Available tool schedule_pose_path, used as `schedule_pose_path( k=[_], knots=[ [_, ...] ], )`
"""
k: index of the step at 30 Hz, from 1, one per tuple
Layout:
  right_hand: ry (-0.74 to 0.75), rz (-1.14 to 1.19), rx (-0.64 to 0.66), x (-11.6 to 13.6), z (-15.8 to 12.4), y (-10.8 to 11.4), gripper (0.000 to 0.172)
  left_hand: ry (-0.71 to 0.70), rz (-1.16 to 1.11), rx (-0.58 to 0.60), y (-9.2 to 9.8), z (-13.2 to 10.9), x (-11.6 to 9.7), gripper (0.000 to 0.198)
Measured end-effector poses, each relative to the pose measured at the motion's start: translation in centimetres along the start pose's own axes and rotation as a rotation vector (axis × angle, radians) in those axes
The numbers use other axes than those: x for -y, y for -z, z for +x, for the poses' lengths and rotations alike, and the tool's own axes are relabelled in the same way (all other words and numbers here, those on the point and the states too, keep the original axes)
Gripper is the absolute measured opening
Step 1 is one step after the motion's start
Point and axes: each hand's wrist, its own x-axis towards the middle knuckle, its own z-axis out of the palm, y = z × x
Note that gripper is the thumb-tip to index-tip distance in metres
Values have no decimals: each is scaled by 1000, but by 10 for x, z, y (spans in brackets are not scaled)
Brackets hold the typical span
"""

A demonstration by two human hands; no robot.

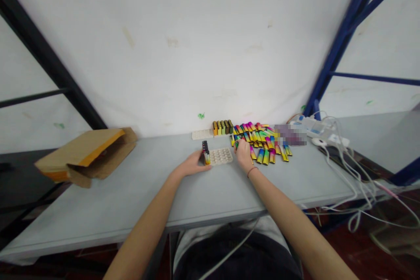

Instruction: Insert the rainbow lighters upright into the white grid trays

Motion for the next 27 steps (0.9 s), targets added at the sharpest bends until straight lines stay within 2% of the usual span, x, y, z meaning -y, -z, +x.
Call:
schedule_pose_path(
  k=[6,11,17,19,23,27],
  knots=[
    [-164,267,137,17,-4,-5,42,-2,-2,-1,1,-1,-4,68],
    [19,269,213,22,-4,-5,28,-25,-37,9,1,-2,-11,64],
    [264,170,282,25,1,-5,24,-25,-41,10,2,-1,-8,66],
    [260,237,275,24,1,-5,25,-17,-36,17,2,-1,-6,66],
    [150,367,259,23,-2,-8,29,-12,-27,21,1,-1,-5,67],
    [164,311,327,25,-7,-12,25,-5,-19,6,1,-2,-6,68]
  ],
)
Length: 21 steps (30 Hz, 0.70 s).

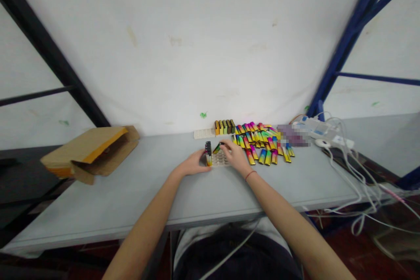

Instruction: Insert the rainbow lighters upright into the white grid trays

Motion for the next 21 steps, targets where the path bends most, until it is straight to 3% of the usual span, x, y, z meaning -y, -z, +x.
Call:
schedule_pose_path(
  k=[8,15,18,21],
  knots=[
    [73,-301,94,5,6,-14,29,1,17,4,0,0,0,67],
    [176,-376,154,4,7,-6,59,-12,30,-8,-2,1,4,71],
    [96,-402,26,-3,8,13,54,-9,33,7,-1,1,3,71],
    [-160,-541,-255,-17,10,46,45,-6,39,13,1,1,1,70]
  ],
)
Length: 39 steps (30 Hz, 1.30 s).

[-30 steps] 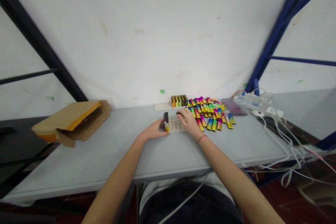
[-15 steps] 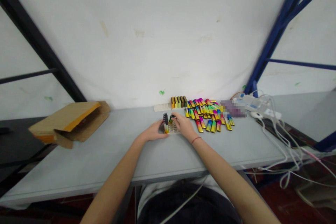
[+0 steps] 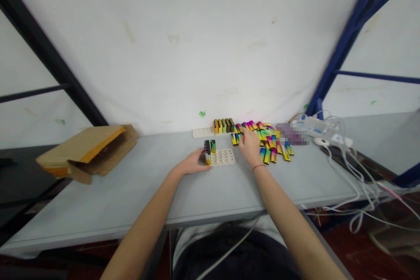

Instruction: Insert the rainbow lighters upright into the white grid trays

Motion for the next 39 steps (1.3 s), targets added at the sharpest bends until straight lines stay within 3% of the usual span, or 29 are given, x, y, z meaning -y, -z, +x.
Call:
schedule_pose_path(
  k=[3,5,8,12,18,29,35,39],
  knots=[
    [-424,-213,-204,-34,7,21,42,-4,3,2,1,0,0,69],
    [-595,-302,-210,-51,8,29,38,2,4,1,1,0,0,68],
    [-679,-396,-86,-62,7,32,34,19,10,3,0,0,1,67],
    [-735,-446,34,-58,9,31,35,23,7,17,0,0,0,68],
    [-686,-453,110,-59,14,36,36,20,-11,7,0,-1,-2,69],
    [-595,-363,51,-74,13,33,34,10,8,16,0,-1,-1,69],
    [-511,-177,-166,-66,15,34,41,3,3,17,1,-2,-3,67],
    [-335,180,-169,-59,19,17,40,22,12,11,1,-2,-3,71]
  ],
)
